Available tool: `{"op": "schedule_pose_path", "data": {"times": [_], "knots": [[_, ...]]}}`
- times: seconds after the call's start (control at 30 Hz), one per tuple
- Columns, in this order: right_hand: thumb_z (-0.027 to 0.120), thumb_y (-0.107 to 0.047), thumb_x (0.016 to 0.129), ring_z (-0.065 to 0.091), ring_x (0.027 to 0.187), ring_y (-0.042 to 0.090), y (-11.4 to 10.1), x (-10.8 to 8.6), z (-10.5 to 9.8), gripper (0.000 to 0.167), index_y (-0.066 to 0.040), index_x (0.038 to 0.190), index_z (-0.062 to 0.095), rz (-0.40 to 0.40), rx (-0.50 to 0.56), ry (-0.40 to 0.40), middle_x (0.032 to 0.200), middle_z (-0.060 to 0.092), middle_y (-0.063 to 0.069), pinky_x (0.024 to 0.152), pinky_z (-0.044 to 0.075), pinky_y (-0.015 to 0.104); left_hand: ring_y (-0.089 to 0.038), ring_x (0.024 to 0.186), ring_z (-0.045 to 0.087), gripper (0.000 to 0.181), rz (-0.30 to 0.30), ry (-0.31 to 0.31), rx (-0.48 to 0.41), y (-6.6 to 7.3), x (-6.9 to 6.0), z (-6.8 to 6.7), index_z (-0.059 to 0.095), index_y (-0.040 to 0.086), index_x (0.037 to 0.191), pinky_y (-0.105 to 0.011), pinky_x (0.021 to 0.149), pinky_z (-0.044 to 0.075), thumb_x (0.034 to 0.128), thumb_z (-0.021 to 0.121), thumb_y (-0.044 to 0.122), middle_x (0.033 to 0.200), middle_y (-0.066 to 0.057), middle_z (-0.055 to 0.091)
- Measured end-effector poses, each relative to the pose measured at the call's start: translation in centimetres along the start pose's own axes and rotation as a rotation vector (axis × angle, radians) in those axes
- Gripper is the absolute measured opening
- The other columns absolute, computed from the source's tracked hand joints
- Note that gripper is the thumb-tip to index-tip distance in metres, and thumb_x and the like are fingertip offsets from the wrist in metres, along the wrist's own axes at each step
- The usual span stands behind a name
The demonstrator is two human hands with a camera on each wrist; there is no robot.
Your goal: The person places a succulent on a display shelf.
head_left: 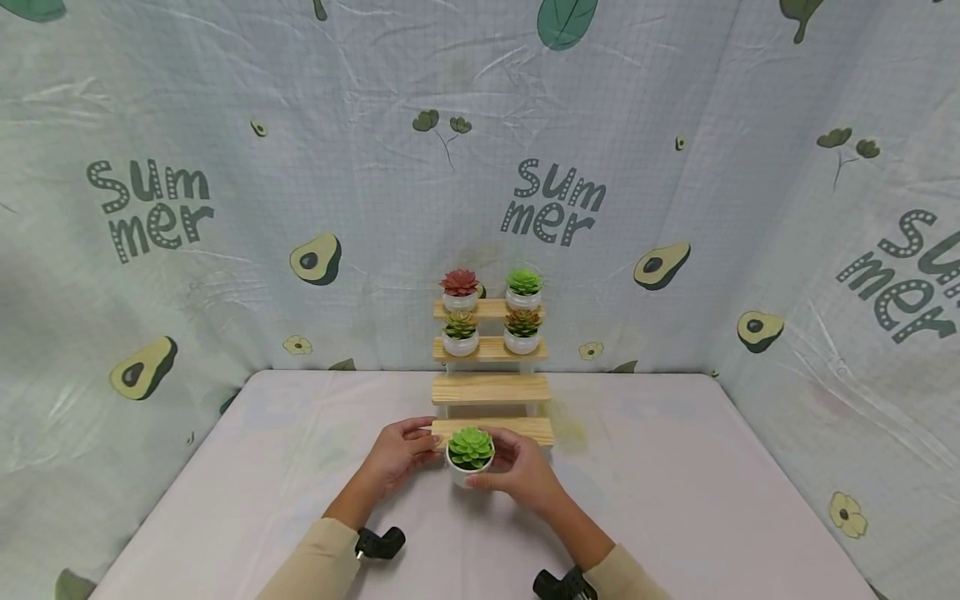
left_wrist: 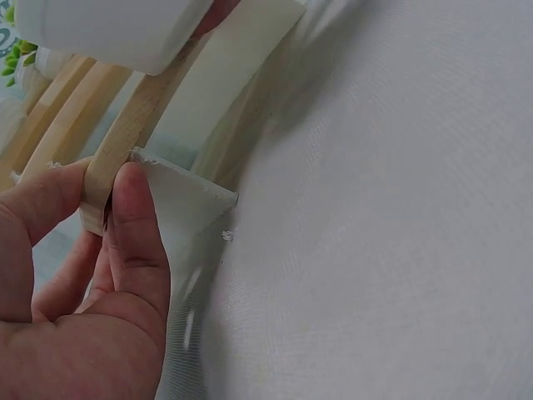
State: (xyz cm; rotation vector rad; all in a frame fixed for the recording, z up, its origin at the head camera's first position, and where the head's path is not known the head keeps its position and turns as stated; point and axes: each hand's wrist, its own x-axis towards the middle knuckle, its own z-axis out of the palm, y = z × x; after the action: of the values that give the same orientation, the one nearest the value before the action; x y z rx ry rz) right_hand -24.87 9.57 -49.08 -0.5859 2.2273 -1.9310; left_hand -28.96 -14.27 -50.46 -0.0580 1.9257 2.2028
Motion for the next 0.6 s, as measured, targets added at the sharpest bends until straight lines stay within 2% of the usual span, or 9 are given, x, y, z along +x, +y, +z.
{"op": "schedule_pose_path", "data": {"times": [0.27, 0.6], "knots": [[0.091, -0.020, 0.079, 0.068, 0.119, 0.019, -0.5, 0.8, -0.1, 0.067, -0.007, 0.138, 0.062, -0.051, -0.024, 0.007, 0.136, 0.066, 0.015, 0.099, 0.058, 0.027, -0.011, 0.080, 0.070, 0.050, 0.002, -0.005, -0.019, 0.2, -0.1, 0.1, 0.049, -0.013, 0.141, -0.025, 0.073, 0.063, 0.0951, 0.066, -0.006, 0.095, -0.004, 0.071], [0.091, -0.013, 0.077, 0.067, 0.121, 0.022, -1.7, 1.8, -0.4, 0.068, -0.007, 0.138, 0.061, -0.043, -0.004, 0.046, 0.136, 0.067, 0.014, 0.099, 0.057, 0.023, -0.012, 0.084, 0.069, 0.048, -0.004, 0.003, -0.001, 0.3, -0.1, 0.0, 0.052, -0.011, 0.140, -0.025, 0.075, 0.063, 0.0952, 0.067, -0.004, 0.097, -0.003, 0.072]]}}
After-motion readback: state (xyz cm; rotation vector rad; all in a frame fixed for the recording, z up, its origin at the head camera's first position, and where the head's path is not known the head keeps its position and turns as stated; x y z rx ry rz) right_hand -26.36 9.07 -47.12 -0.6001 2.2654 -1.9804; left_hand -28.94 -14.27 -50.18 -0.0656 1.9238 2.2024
